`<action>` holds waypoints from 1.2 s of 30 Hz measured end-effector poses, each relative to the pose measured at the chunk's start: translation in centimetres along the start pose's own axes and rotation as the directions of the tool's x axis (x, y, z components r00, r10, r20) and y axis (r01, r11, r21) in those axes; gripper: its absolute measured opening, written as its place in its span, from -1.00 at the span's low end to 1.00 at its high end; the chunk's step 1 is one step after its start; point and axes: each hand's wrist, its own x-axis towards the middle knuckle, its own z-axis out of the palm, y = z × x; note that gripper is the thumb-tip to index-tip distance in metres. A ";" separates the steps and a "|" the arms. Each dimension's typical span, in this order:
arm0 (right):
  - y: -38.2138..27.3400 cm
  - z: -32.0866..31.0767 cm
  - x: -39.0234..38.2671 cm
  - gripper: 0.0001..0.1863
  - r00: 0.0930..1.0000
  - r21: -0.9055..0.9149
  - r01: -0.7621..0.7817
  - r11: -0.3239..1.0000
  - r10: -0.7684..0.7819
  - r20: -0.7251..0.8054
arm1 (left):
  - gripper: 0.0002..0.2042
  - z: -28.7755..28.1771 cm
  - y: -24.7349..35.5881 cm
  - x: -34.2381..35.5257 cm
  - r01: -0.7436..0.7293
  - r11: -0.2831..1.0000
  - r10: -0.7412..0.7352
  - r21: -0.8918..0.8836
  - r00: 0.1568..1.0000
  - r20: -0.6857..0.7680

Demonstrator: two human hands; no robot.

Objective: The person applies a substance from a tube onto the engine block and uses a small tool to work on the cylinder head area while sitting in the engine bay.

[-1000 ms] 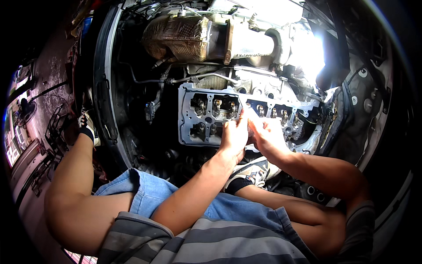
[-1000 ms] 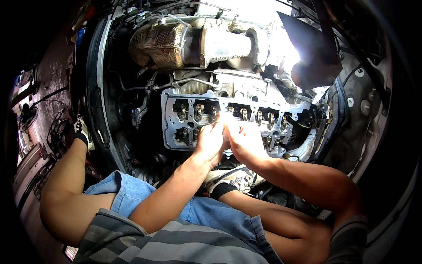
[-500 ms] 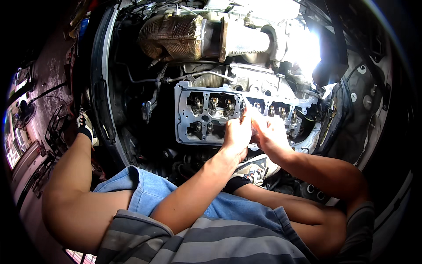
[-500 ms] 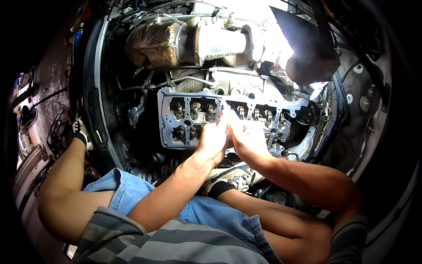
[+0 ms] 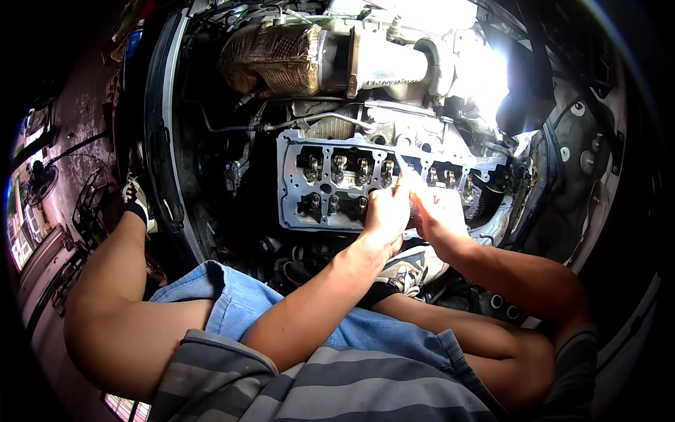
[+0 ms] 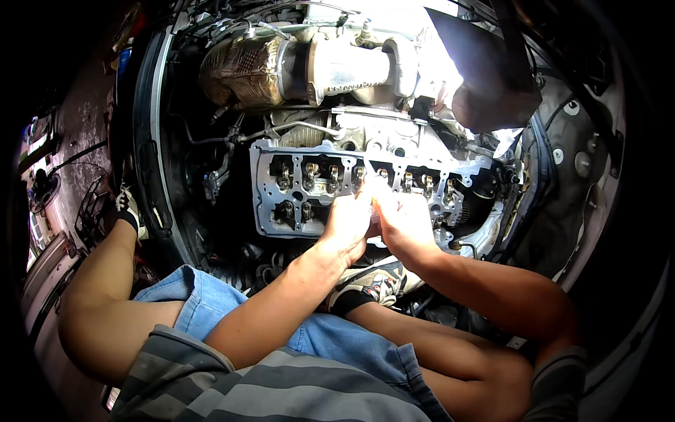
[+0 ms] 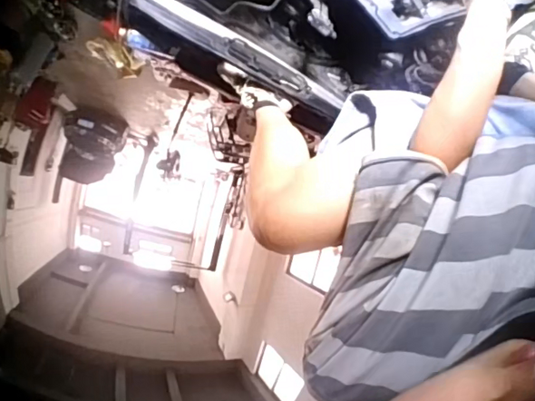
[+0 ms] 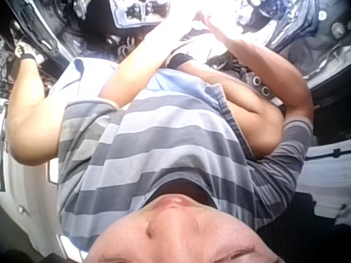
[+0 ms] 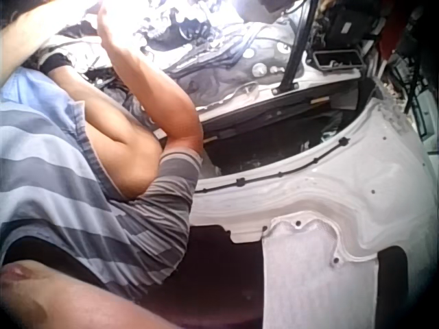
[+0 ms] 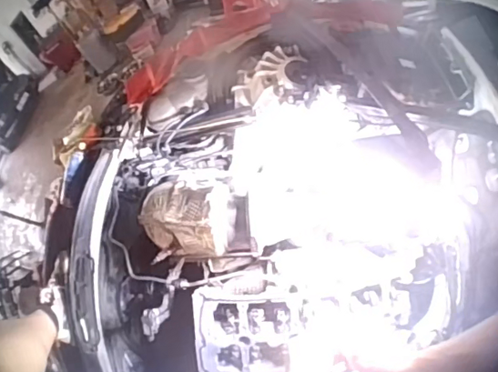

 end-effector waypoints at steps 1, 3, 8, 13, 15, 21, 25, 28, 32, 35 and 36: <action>0.1 -0.1 0.0 -0.56 1.000 0.002 0.002 1.000 -0.002 0.003 | -0.66 0.2 0.1 -0.2 -0.003 1.000 0.003 0.001 1.000 -0.003; 0.3 -0.3 0.2 -0.58 0.998 -0.012 -0.057 0.998 0.057 0.012 | -0.60 0.7 0.4 -0.5 -0.046 0.998 0.043 -0.052 0.997 -0.059; 0.2 -1.4 0.2 -0.63 0.997 -0.090 0.075 0.993 -0.075 0.001 | -0.62 1.4 0.0 0.1 0.015 0.999 -0.016 -0.046 1.000 -0.018; 0.1 -1.3 -0.3 -0.66 0.999 -0.042 0.047 0.998 -0.048 -0.008 | -0.69 1.1 -1.1 0.6 -0.071 0.997 0.072 -0.036 0.997 0.024; 0.3 -1.6 -0.3 -0.69 0.991 -0.120 0.134 0.984 -0.134 0.008 | -0.69 1.3 -1.2 0.4 -0.056 0.998 0.057 -0.012 0.998 0.016; -0.5 -2.2 -0.9 -0.72 0.998 0.029 -0.017 0.999 0.018 -0.053 | -0.70 2.3 -0.8 0.1 -0.004 1.000 0.002 0.018 0.998 0.065; 0.9 -2.6 -0.5 -0.80 0.997 0.091 0.064 0.994 -0.059 -0.056 | -0.72 2.4 -1.2 0.6 -0.019 1.000 0.017 0.021 0.996 0.086; 1.4 -3.2 -0.5 -0.82 0.996 0.050 0.042 0.998 -0.038 -0.082 | -0.73 3.6 -0.9 -0.1 0.001 1.000 -0.002 0.029 1.000 0.023; 1.9 -4.2 -0.3 -0.80 0.972 -0.270 0.220 0.937 -0.235 -0.024 | -0.77 3.3 -1.4 0.2 -0.028 0.999 0.025 0.047 0.998 0.057; 2.3 -4.4 -0.1 -0.81 0.928 -0.492 0.330 0.805 -0.372 0.014 | -0.78 3.5 -1.4 0.0 -0.030 1.000 0.030 -0.003 0.996 0.085; 2.1 -4.3 -0.3 -0.82 0.962 -0.340 0.241 0.909 -0.270 -0.041 | -0.78 3.7 -1.3 -0.1 -0.030 1.000 0.030 -0.002 0.996 0.085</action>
